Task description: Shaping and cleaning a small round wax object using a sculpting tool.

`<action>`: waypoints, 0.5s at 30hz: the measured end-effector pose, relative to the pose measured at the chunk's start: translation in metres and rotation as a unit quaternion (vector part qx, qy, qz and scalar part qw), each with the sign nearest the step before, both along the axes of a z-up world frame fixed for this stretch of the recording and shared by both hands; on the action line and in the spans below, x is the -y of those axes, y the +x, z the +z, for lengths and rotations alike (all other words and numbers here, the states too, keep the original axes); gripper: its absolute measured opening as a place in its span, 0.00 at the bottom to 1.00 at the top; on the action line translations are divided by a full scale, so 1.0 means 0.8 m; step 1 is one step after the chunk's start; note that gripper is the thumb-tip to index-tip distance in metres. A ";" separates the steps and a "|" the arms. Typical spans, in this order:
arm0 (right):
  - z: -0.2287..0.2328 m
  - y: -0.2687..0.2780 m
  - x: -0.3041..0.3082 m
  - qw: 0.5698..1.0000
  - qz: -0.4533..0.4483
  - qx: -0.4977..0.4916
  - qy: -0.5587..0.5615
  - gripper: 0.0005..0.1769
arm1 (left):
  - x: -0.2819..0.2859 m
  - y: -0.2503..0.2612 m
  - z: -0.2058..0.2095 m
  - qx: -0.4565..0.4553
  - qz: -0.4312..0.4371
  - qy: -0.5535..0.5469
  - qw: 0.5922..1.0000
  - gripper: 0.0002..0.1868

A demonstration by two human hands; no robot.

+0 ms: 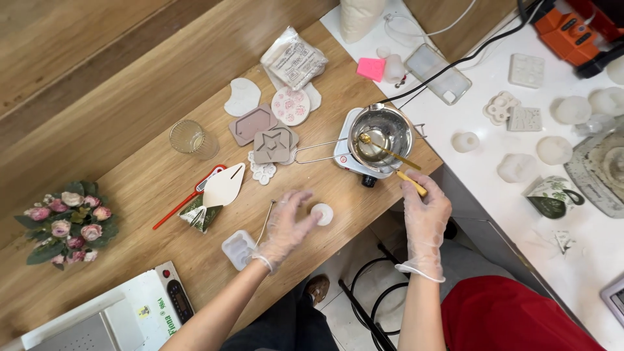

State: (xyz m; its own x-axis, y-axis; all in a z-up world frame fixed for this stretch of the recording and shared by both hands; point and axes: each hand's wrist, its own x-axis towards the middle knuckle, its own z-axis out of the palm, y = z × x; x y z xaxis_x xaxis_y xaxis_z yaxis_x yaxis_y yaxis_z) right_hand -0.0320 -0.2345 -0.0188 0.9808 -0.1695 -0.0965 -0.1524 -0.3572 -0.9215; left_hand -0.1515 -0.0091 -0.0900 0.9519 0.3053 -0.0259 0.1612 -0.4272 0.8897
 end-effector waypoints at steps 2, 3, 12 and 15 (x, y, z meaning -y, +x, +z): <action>0.017 -0.004 -0.010 0.997 -0.031 0.018 0.071 0.12 | 0.008 0.020 0.023 0.019 0.028 -0.077 0.996 0.23; 0.026 -0.006 -0.015 0.988 -0.058 0.032 0.143 0.12 | 0.013 0.030 0.035 0.034 0.058 -0.153 0.986 0.21; 0.063 -0.037 -0.001 0.858 -0.087 -0.023 0.506 0.07 | 0.074 0.118 0.179 0.091 0.035 -0.464 0.881 0.22; 0.064 -0.041 0.004 0.860 -0.071 -0.021 0.506 0.08 | 0.083 0.127 0.180 0.091 0.011 -0.489 0.868 0.21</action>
